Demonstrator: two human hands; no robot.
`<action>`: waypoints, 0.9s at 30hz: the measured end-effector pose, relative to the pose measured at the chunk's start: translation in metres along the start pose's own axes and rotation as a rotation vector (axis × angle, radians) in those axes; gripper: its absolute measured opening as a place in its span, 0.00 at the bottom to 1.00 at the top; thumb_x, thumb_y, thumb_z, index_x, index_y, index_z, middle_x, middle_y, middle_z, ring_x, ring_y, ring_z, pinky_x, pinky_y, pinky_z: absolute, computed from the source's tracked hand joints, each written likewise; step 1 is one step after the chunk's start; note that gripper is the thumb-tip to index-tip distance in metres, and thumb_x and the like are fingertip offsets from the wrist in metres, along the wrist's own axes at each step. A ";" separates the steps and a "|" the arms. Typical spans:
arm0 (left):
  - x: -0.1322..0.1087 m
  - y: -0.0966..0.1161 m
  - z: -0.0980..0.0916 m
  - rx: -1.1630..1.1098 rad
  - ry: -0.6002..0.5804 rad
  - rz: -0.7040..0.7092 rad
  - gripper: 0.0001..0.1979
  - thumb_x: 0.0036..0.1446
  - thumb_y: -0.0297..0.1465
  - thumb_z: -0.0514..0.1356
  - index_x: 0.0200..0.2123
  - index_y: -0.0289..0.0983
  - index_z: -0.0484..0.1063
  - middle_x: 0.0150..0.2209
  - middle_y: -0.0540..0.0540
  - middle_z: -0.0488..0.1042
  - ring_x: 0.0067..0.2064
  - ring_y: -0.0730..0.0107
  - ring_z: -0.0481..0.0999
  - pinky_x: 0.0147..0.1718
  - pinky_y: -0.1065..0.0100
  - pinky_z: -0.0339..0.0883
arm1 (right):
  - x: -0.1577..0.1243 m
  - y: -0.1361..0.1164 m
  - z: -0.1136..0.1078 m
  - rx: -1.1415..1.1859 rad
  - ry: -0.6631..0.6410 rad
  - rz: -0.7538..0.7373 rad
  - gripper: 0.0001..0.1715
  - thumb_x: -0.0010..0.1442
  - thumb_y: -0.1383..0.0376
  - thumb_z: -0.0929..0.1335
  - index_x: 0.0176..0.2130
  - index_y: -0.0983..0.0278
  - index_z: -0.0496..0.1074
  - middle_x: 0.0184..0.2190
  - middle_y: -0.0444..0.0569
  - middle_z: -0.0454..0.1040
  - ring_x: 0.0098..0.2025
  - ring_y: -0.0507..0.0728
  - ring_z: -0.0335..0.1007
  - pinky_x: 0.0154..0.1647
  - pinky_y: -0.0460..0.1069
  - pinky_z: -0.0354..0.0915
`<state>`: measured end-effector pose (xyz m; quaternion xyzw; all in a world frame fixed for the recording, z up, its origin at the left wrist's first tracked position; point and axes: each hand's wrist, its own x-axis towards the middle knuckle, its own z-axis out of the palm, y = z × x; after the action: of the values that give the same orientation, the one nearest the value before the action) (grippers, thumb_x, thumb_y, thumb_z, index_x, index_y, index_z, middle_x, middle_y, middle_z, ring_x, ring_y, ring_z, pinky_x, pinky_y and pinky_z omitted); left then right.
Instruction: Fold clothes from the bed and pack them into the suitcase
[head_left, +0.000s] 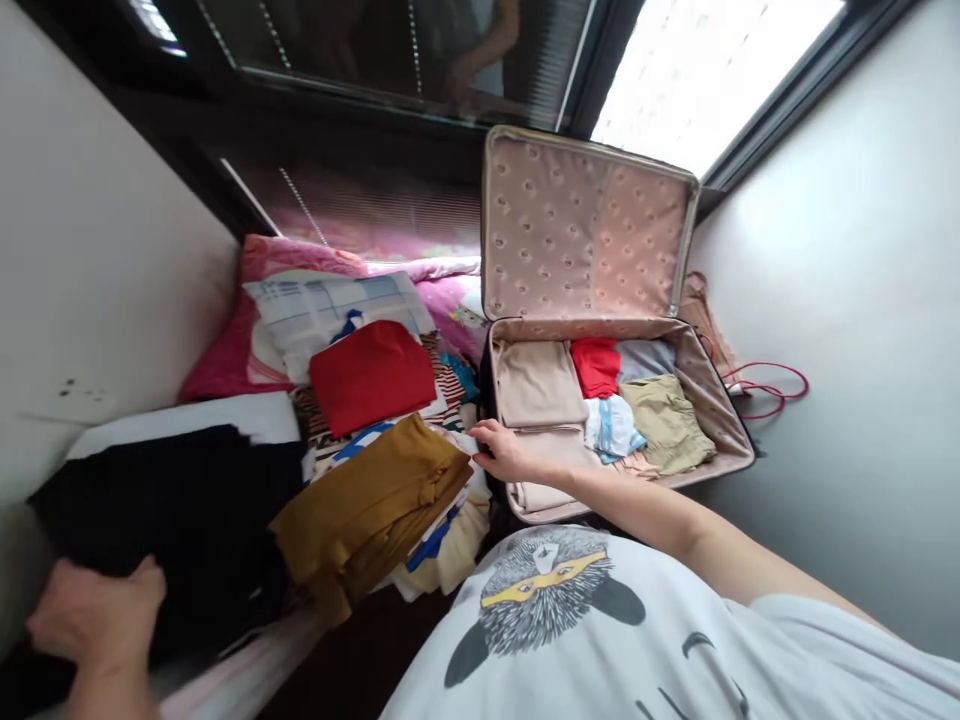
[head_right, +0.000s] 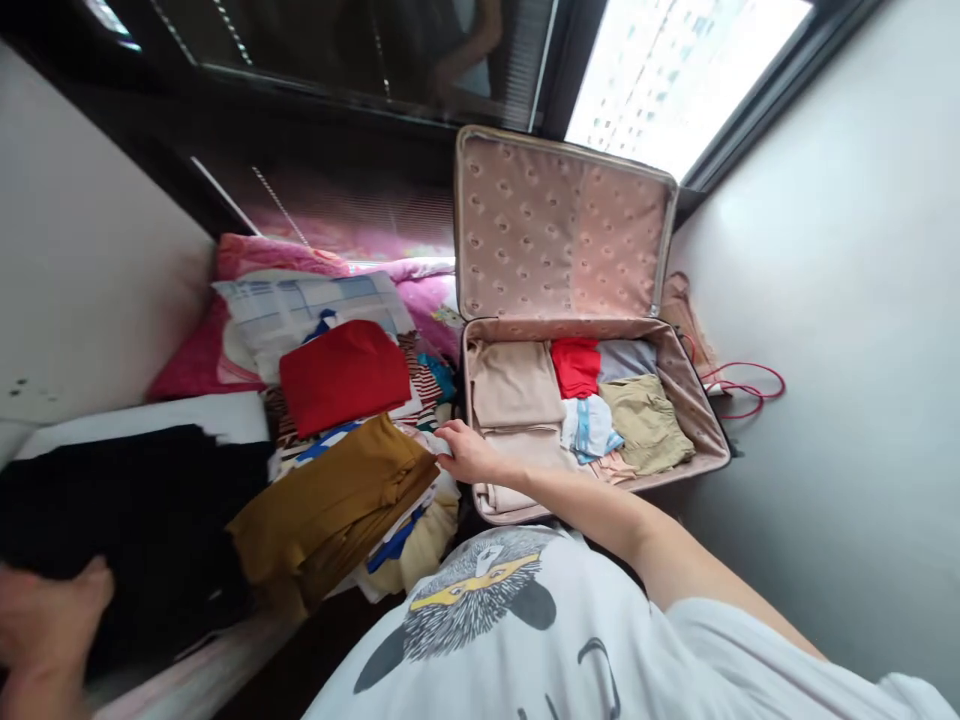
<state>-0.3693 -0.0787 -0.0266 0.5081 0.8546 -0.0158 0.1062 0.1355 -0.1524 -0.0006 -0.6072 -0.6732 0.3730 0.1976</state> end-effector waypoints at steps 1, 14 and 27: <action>-0.013 0.003 -0.004 -0.074 0.050 -0.043 0.49 0.45 0.50 0.50 0.72 0.49 0.49 0.71 0.40 0.63 0.66 0.30 0.69 0.57 0.37 0.68 | -0.003 0.002 -0.002 0.006 0.013 0.010 0.25 0.60 0.70 0.71 0.57 0.64 0.73 0.56 0.58 0.70 0.51 0.58 0.73 0.55 0.54 0.71; -0.164 0.105 -0.189 -0.253 0.628 0.368 0.37 0.37 0.37 0.52 0.54 0.46 0.78 0.53 0.55 0.82 0.58 0.48 0.79 0.61 0.56 0.68 | -0.034 0.014 -0.064 0.154 0.095 -0.176 0.32 0.64 0.61 0.70 0.65 0.60 0.68 0.56 0.59 0.72 0.49 0.61 0.76 0.51 0.57 0.74; -0.272 0.406 -0.192 -0.807 -0.490 0.716 0.30 0.34 0.51 0.77 0.37 0.36 0.82 0.30 0.47 0.82 0.35 0.58 0.82 0.38 0.60 0.80 | -0.085 0.067 -0.202 1.162 -0.394 -0.183 0.71 0.31 0.45 0.84 0.68 0.61 0.64 0.62 0.60 0.73 0.67 0.72 0.66 0.66 0.63 0.65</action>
<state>0.0787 -0.0917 0.2478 0.6660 0.5189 0.2301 0.4840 0.3414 -0.1827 0.0956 -0.2600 -0.4330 0.7653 0.3990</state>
